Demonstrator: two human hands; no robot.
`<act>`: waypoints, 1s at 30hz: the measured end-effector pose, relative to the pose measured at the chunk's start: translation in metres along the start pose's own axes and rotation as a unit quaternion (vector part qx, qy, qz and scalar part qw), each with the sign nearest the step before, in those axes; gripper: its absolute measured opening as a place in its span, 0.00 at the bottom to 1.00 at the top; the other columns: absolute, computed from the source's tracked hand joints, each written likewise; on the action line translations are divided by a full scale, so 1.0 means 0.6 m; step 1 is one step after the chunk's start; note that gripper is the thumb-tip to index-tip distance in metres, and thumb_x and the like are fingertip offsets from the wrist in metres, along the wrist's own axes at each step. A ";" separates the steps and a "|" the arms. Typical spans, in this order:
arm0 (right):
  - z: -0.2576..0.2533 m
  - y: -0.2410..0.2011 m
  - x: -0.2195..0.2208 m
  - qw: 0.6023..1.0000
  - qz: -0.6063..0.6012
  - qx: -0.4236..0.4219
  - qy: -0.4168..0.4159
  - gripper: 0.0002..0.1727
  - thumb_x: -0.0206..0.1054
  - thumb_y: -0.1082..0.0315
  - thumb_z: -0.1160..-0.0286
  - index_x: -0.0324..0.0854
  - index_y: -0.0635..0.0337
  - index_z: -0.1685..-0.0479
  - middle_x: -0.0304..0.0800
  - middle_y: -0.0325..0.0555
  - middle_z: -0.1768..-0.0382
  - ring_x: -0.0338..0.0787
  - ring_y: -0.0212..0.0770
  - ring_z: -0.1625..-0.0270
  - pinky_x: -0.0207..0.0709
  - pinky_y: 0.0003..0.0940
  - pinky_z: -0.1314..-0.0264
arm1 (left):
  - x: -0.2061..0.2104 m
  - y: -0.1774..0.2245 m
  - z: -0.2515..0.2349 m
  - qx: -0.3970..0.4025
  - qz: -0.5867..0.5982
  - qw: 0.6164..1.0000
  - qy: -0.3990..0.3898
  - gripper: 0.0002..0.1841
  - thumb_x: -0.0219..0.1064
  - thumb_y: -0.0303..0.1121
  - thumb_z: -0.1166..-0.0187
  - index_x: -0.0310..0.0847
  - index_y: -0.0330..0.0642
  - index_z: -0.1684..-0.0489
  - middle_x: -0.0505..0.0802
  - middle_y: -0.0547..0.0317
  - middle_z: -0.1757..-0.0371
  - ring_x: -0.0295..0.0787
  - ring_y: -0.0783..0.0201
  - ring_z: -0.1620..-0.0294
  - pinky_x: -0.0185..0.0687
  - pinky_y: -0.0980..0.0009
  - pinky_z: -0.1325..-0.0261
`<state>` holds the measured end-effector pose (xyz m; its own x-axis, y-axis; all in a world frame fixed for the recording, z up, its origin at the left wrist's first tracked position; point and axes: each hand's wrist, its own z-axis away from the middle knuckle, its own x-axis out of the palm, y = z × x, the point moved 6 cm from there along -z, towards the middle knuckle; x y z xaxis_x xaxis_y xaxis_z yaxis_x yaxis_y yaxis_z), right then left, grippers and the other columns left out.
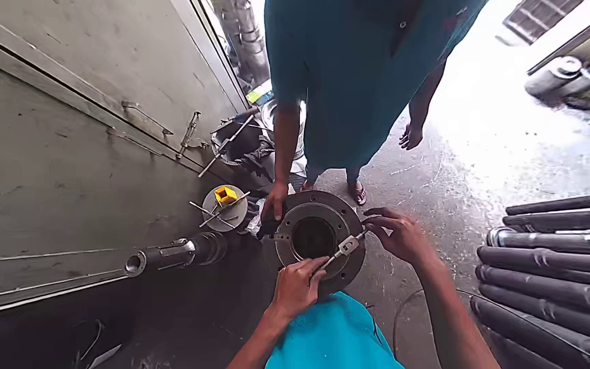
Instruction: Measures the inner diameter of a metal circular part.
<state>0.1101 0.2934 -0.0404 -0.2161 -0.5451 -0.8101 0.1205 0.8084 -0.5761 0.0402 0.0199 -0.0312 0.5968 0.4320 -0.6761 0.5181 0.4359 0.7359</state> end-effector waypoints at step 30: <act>0.076 -0.193 0.168 0.793 -0.471 0.385 -0.032 0.11 0.57 0.70 0.13 0.82 0.68 0.54 0.91 0.42 0.72 0.87 0.32 0.76 0.85 0.29 0.72 | 0.123 0.160 -0.317 0.114 0.047 0.915 -0.384 0.12 0.70 0.27 0.24 0.93 0.41 0.46 0.97 0.49 0.51 0.93 0.51 0.46 0.84 0.41 0.38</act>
<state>0.1187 0.1347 -0.0605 -0.5156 -0.8563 0.0298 0.4958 -0.3265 -0.8048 0.0172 0.2436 -0.0172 0.8549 -0.2610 -0.4483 0.5039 0.2120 0.8374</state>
